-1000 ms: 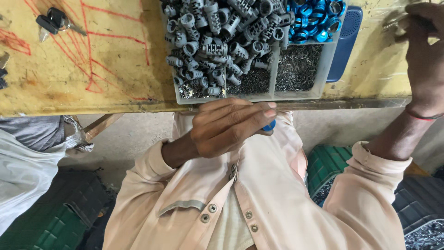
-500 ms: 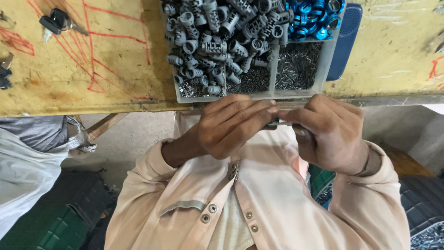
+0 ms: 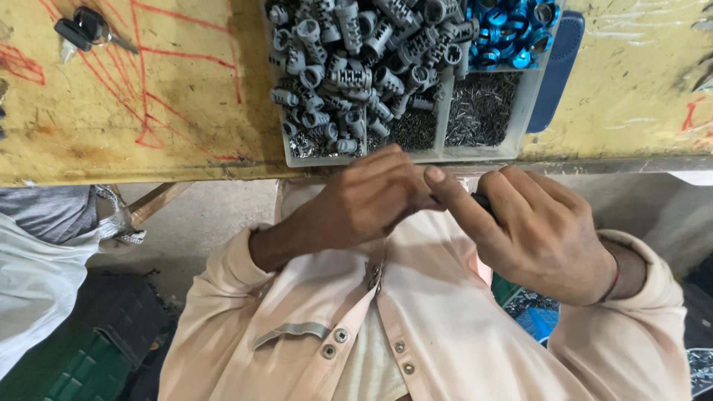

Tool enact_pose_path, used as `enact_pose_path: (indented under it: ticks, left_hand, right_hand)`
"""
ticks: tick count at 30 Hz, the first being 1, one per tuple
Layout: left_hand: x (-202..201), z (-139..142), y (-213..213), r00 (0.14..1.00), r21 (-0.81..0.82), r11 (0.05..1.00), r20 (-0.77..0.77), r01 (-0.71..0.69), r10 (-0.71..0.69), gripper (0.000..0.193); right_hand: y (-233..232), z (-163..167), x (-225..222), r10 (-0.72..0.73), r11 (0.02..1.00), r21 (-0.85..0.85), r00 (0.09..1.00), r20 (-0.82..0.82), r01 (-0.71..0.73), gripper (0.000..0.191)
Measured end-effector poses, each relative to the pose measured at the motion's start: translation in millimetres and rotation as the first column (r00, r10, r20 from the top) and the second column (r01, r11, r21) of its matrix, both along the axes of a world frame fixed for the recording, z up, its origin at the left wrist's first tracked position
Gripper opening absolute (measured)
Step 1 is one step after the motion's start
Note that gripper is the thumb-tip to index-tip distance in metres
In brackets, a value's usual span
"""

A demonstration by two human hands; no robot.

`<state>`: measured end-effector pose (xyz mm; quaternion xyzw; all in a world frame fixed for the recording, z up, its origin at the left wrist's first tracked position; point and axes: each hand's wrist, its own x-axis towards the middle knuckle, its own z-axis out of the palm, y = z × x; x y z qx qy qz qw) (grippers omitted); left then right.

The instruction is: The person sits at a workbench and assembles small lock components by hand. They pick small metal pins and springs from a compartment tray, insert them into gray lock bodies, press blue caps onto the assemblies, and place finished units aside, repeating the cycle.

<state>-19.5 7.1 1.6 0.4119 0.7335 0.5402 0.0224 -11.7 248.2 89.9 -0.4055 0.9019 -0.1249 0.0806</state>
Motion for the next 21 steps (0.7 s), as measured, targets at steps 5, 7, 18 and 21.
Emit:
enact_pose_path:
  ticks: [5, 7, 18, 21]
  left_hand:
    - [3.3, 10.6, -3.1, 0.977, -0.234, 0.972, -0.2, 0.019, -0.067, 0.019]
    - [2.2, 12.4, -2.3, 0.971, -0.251, 0.968, -0.232, -0.006, -0.055, 0.023]
    - [-5.4, 4.9, -5.7, 0.996, -0.075, 0.997, -0.087, -0.031, 0.025, 0.029]
    - [-2.2, 1.9, -3.6, 0.998, -0.043, 0.999, -0.064, -0.011, 0.008, 0.028]
  right_hand:
    - [5.5, -5.8, 3.1, -0.056, 0.998, -0.021, 0.988, 0.147, 0.06, 0.071]
    - [6.3, -8.6, 3.2, -0.053, 0.998, -0.015, 0.993, 0.11, 0.055, 0.07]
    - [19.6, 9.4, 30.5, -0.64, 0.647, -0.271, 0.701, 0.315, 0.713, 0.024]
    - [23.8, -5.0, 21.2, -0.412, 0.836, -0.261, 0.866, 0.285, 0.483, 0.036]
